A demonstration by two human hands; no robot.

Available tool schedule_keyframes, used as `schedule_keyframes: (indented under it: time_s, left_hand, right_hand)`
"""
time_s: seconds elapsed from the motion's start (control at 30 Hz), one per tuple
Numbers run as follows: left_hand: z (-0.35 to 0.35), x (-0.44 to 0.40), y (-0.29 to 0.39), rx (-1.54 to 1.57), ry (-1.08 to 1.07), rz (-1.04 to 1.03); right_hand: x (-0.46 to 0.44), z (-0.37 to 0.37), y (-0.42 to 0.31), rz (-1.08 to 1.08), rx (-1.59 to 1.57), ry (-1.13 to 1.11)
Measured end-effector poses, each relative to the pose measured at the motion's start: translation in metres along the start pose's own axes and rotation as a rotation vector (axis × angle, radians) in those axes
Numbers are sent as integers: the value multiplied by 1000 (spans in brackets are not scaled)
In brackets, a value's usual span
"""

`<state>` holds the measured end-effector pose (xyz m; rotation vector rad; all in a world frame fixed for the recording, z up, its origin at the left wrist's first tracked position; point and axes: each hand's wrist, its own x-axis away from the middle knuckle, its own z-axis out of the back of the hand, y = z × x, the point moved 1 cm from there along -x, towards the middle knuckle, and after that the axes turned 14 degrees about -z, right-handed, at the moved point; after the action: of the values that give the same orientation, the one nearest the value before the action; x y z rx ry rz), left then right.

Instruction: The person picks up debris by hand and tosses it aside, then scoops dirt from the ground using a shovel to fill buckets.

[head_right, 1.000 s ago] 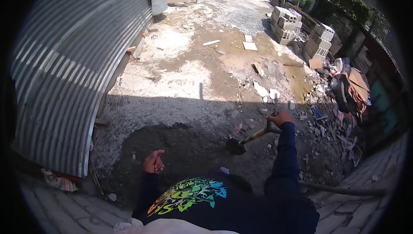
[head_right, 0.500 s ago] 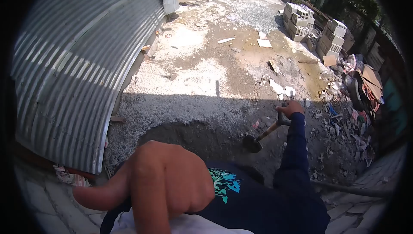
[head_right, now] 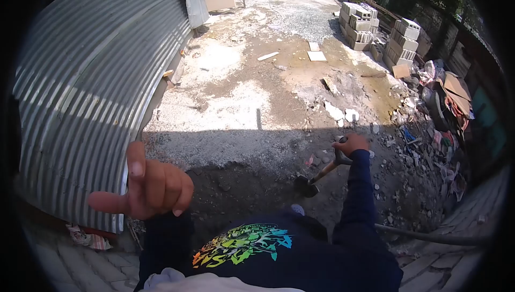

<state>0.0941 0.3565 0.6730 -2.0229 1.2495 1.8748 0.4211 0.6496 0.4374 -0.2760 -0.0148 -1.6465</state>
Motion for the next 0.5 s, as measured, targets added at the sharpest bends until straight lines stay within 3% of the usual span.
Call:
schedule_keyframes:
  time_s: [0.07,0.17,0.23,0.37,0.5]
  left_hand:
    - [12,37,2,-101,10,16]
    - [-13,83,-6,-195,205,-1]
    - [-30,100,-21,-363,575,-14]
    - [-42,115,-52,-367,884,-76]
    - [-38,152,-77,-741,989,-39]
  right_hand:
    - [-15,-9,6,8,-22,-17]
    - [-31,-1,3,23,-1,-74]
    - [-47,3,0,-23,-11,-153]
    - [-88,-2,-11,99,-13,-112]
    - [-110,-26,-57,341,-113,-297]
